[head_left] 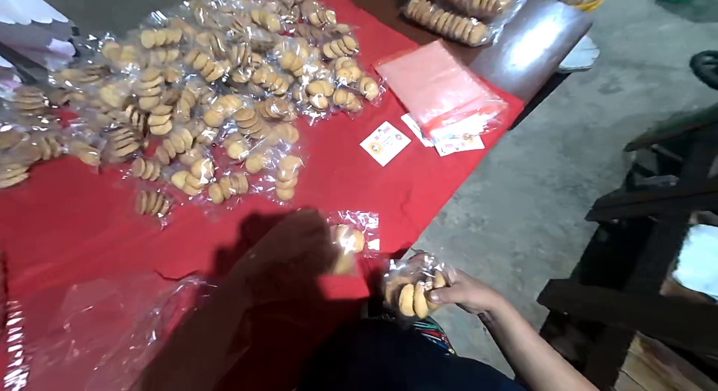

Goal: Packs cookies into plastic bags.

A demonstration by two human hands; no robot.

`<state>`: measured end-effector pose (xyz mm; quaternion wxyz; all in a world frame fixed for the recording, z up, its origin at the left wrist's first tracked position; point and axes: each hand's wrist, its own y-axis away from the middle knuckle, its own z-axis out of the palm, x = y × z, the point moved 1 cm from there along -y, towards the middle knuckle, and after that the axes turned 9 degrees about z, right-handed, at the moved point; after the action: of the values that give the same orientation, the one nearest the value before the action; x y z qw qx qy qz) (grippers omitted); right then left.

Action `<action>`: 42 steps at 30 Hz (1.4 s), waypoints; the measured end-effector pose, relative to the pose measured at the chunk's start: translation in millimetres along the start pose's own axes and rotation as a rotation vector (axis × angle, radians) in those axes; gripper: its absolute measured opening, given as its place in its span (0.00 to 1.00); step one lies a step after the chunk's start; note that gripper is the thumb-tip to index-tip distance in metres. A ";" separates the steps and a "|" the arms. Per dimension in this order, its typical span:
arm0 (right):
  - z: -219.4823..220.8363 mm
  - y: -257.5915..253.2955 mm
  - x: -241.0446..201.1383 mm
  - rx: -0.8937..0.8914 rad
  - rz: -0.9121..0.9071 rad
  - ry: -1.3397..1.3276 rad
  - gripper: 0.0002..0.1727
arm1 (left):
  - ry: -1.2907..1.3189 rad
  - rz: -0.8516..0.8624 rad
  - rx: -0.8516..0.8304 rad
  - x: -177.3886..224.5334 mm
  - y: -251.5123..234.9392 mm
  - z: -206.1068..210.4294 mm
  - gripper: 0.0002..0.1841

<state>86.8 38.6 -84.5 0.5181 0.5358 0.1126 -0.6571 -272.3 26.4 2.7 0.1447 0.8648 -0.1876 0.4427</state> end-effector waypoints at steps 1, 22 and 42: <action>2.8 -3.6 0.7 -0.025 0.020 0.015 0.32 | -0.045 0.034 -0.040 -7.8 -23.5 7.8 0.14; 36.4 -24.2 8.3 0.857 -0.252 -0.015 0.45 | -0.398 0.373 0.282 -9.1 61.7 130.2 0.28; 38.8 -137.7 -18.9 0.102 -0.315 0.774 0.54 | -0.114 0.184 0.309 -58.3 33.1 83.2 0.22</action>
<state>-48.5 82.2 -109.5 0.3033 0.7443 0.3469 -0.4833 -259.4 -26.3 -89.4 -0.0415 0.8795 -0.2036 0.4281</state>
